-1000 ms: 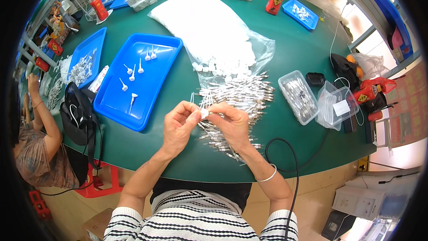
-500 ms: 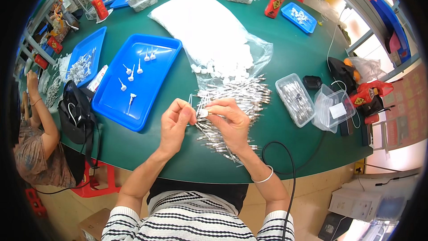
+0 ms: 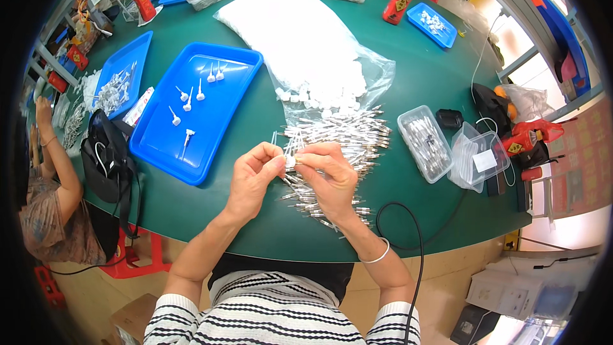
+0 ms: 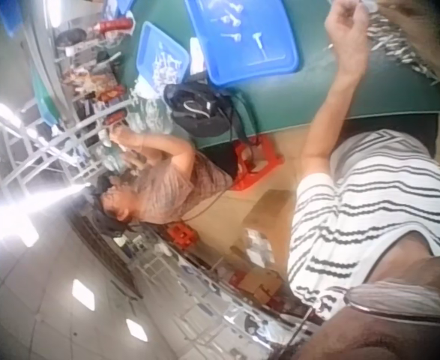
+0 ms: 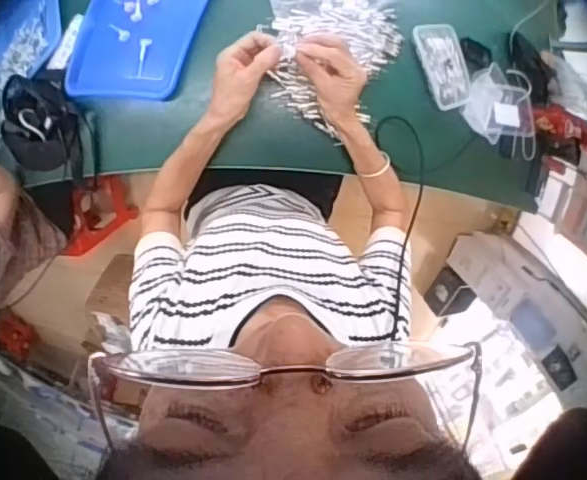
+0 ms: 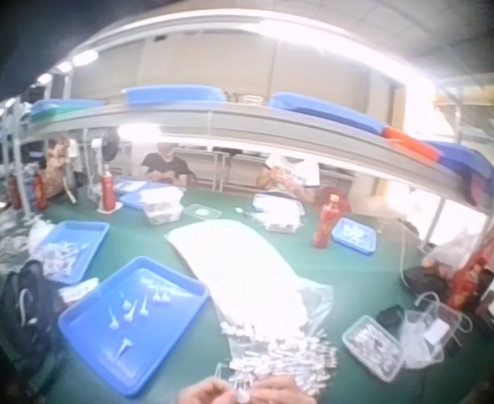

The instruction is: The person repeatedly picks up a small white plastic cap and a silver metal rod from a pile on the table. They insert the rod into the cap and place the assembled unit into a blue tray. This process is repeated continuously.

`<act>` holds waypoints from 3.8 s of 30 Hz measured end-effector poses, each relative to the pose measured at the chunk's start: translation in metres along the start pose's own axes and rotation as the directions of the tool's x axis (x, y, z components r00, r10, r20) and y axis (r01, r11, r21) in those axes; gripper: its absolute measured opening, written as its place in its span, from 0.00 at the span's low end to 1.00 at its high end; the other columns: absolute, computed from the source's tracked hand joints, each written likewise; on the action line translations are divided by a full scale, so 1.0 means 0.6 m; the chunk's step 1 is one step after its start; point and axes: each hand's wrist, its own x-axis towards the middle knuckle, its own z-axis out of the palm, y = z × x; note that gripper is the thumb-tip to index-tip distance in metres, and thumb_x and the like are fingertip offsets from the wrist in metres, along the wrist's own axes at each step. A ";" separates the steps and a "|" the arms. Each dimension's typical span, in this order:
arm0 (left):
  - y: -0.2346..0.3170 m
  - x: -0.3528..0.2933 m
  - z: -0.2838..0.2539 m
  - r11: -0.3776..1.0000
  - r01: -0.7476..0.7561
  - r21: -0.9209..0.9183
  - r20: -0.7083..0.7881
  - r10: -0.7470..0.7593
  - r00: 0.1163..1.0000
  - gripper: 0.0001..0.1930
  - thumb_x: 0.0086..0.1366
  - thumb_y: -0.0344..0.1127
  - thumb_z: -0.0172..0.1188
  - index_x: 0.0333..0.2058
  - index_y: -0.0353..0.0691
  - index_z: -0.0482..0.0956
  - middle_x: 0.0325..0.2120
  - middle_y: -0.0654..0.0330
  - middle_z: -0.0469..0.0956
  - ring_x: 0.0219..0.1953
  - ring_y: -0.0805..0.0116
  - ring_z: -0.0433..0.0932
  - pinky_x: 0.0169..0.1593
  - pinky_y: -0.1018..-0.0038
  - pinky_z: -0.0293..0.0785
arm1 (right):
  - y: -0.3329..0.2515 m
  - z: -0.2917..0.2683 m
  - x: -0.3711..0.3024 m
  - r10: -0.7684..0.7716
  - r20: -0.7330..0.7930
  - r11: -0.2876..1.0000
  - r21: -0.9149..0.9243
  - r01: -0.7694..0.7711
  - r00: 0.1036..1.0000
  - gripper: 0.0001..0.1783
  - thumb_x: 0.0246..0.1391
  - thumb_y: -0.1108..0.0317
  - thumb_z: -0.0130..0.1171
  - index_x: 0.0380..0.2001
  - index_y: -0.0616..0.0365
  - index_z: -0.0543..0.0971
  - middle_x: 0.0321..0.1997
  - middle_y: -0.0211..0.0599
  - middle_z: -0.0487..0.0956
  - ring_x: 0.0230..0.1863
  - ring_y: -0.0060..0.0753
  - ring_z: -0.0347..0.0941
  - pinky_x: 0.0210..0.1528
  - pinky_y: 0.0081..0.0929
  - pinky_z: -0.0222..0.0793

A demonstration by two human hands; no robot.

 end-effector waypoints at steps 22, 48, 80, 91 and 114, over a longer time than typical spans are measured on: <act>0.031 0.010 -0.022 0.916 0.171 -0.364 0.042 -0.167 0.985 0.11 0.60 0.25 0.62 0.40 0.41 0.71 0.33 0.61 0.77 0.32 0.74 0.76 0.38 0.78 0.75 | -0.011 -0.009 0.017 0.200 0.039 0.975 0.087 -0.203 0.979 0.20 0.48 0.84 0.60 0.47 0.58 0.78 0.52 0.36 0.75 0.54 0.27 0.68 0.54 0.26 0.64; 0.015 0.065 -0.074 -0.041 -0.218 0.975 0.219 0.036 0.975 0.12 0.53 0.39 0.64 0.20 0.38 0.76 0.23 0.56 0.76 0.32 0.57 0.73 0.38 0.62 0.67 | 0.002 -0.049 0.036 0.077 -0.027 0.993 -0.090 -0.079 0.997 0.09 0.53 0.77 0.59 0.39 0.58 0.82 0.41 0.34 0.79 0.45 0.27 0.72 0.48 0.24 0.65; -0.028 0.229 -0.061 -0.455 -0.350 0.819 0.476 0.198 0.857 0.06 0.55 0.31 0.61 0.32 0.38 0.77 0.28 0.57 0.76 0.36 0.60 0.74 0.41 0.64 0.70 | 0.015 -0.052 0.039 0.444 -0.037 0.789 0.491 -0.371 0.895 0.12 0.63 0.62 0.53 0.37 0.62 0.75 0.32 0.34 0.78 0.30 0.21 0.76 0.33 0.19 0.75; 0.000 0.180 -0.058 -0.130 -0.409 0.903 0.429 0.294 0.854 0.07 0.53 0.30 0.65 0.29 0.39 0.75 0.30 0.58 0.74 0.37 0.58 0.74 0.39 0.65 0.72 | 0.016 -0.050 0.035 0.474 0.044 0.702 0.584 -0.407 0.880 0.11 0.65 0.64 0.49 0.41 0.61 0.73 0.38 0.39 0.78 0.37 0.27 0.78 0.42 0.23 0.77; 0.018 0.041 -0.018 0.946 0.205 0.250 0.156 -0.248 0.956 0.08 0.63 0.27 0.59 0.40 0.34 0.74 0.31 0.59 0.80 0.31 0.75 0.78 0.35 0.79 0.76 | 0.012 -0.037 0.028 0.479 0.185 0.659 0.570 -0.491 0.858 0.08 0.62 0.68 0.54 0.40 0.62 0.74 0.40 0.42 0.80 0.41 0.29 0.79 0.45 0.26 0.77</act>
